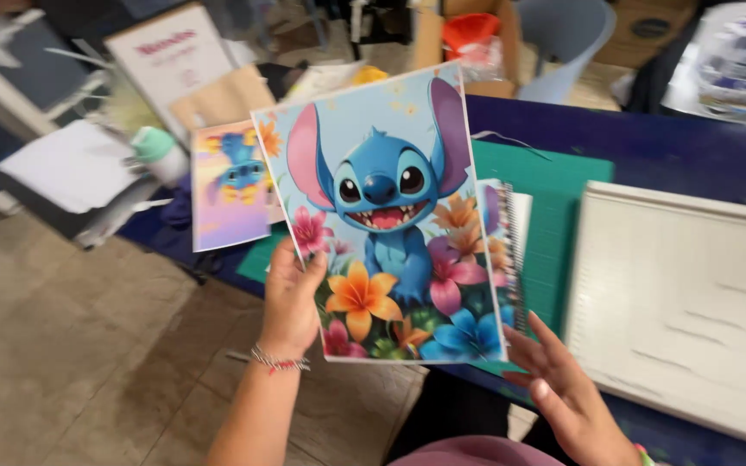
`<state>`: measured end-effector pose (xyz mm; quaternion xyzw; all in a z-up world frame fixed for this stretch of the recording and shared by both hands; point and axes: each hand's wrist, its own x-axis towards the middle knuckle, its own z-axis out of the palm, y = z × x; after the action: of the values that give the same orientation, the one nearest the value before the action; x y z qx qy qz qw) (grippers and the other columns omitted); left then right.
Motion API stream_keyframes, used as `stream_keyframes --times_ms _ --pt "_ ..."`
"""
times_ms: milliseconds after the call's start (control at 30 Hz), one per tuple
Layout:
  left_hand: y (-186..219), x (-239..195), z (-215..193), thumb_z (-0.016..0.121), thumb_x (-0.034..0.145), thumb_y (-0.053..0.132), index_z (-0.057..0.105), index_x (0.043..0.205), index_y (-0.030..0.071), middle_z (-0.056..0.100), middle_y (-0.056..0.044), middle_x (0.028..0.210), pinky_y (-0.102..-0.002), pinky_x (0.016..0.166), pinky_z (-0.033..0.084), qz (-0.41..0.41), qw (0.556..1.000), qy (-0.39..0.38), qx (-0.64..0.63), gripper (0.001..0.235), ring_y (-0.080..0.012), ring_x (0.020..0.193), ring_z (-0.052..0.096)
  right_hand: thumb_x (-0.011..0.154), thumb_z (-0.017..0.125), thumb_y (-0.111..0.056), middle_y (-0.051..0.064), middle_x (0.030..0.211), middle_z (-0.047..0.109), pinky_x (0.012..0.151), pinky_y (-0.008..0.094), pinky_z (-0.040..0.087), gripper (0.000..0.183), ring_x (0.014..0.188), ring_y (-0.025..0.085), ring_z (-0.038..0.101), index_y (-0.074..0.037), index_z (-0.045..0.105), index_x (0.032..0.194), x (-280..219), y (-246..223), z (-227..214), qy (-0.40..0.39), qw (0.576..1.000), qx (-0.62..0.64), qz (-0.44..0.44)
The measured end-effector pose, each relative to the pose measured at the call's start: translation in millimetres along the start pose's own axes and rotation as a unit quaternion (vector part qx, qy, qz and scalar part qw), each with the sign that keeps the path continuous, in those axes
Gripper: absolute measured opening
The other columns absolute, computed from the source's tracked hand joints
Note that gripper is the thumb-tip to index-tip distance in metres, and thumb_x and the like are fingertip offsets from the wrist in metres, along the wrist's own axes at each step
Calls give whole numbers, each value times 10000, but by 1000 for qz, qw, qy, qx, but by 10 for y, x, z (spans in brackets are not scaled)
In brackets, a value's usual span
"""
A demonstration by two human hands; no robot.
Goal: Trimming the edges of printed notebook covers using a manual paper cutter to ensure uniform size.
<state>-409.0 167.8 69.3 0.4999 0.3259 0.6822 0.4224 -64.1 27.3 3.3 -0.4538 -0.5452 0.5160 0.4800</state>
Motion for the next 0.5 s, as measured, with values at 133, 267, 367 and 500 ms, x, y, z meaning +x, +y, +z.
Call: stream_keyframes --times_ms 133,267,367,500 --pt "-449 -589 719 690 957 107 629 1262 72 708 -90 1242 -374 1085 524 -81 995 1 -49 313 -199 1183 660 928 606 -94 213 1040 785 627 292 620 736 912 309 831 -90 330 1611 -230 -36 -217 102 993 61 19" --pt "-644 -902 1327 651 998 194 632 1280 102 710 -25 1210 -300 1075 472 -119 990 -67 -18 297 -119 1138 633 920 635 -25 219 792 721 510 325 590 589 674 293 760 -21 491 1490 -638 160 -727 245 966 4 85" --pt "-715 -1057 1682 638 974 272 575 1372 30 690 -110 1297 -356 1103 506 -135 977 -162 43 470 -216 1237 656 942 626 -12 169 790 728 479 309 563 498 613 261 735 19 560 1435 -1005 202 -978 324 940 -48 98" --pt "-888 -1292 1827 568 1014 183 124 1614 12 217 -215 1686 -441 1238 315 -181 945 -270 -25 766 -309 1547 277 977 595 23 220 960 720 606 348 557 467 710 333 724 41 560 1442 -1329 119 -1170 395 907 -18 143"
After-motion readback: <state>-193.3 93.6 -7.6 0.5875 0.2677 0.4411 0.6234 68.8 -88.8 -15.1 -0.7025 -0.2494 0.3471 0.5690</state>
